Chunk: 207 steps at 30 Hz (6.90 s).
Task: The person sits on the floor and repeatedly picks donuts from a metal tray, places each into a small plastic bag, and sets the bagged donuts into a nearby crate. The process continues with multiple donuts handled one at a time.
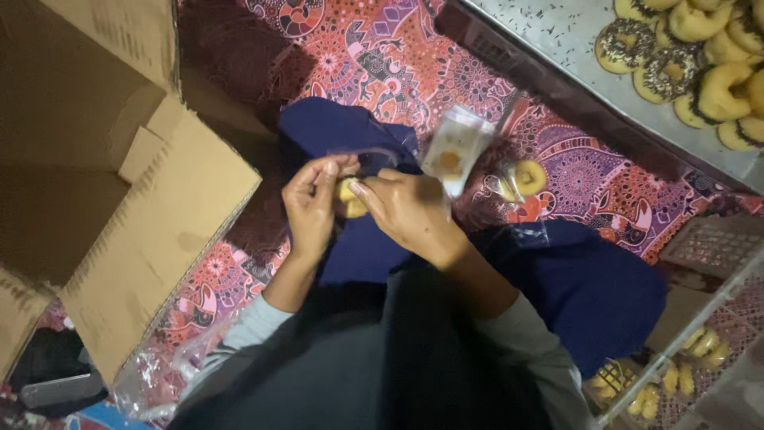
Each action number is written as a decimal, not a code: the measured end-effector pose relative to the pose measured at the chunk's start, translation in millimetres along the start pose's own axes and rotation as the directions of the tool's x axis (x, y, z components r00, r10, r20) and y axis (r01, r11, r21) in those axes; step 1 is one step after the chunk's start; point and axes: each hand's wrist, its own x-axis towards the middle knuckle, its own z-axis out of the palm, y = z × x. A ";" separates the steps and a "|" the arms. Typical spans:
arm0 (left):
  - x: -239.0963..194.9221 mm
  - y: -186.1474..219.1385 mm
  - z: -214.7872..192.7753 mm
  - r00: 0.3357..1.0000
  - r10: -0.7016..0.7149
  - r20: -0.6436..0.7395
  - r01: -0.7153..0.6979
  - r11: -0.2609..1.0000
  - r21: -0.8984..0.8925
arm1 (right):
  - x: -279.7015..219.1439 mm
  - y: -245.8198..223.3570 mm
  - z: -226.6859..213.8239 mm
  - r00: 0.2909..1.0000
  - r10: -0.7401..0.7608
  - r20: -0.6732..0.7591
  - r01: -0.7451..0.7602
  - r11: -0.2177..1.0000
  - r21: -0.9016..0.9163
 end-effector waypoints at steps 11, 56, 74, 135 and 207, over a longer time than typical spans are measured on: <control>-13.4 17.9 24.2 0.959 0.266 0.097 -0.280 0.833 0.477 | 19.6 40.8 1.7 0.970 -0.161 -0.183 0.114 0.963 -0.243; 53.3 -226.2 249.4 0.813 -0.042 0.580 -0.161 0.943 0.293 | -152.4 315.5 112.2 0.406 0.618 -0.673 -0.302 0.786 0.540; -26.9 -166.7 248.5 0.724 -0.097 0.683 -0.127 0.955 0.270 | -250.0 304.4 52.1 0.610 0.778 -0.151 -0.104 0.268 0.958; 130.4 -103.5 189.0 0.908 -0.225 0.353 0.409 0.302 -0.861 | -42.5 244.9 -132.7 0.638 0.436 -0.634 -0.385 0.894 0.228; -3.9 21.9 22.0 0.907 0.409 -0.099 -0.299 0.792 0.532 | -6.0 71.8 101.0 0.970 0.199 0.137 -0.184 0.240 0.953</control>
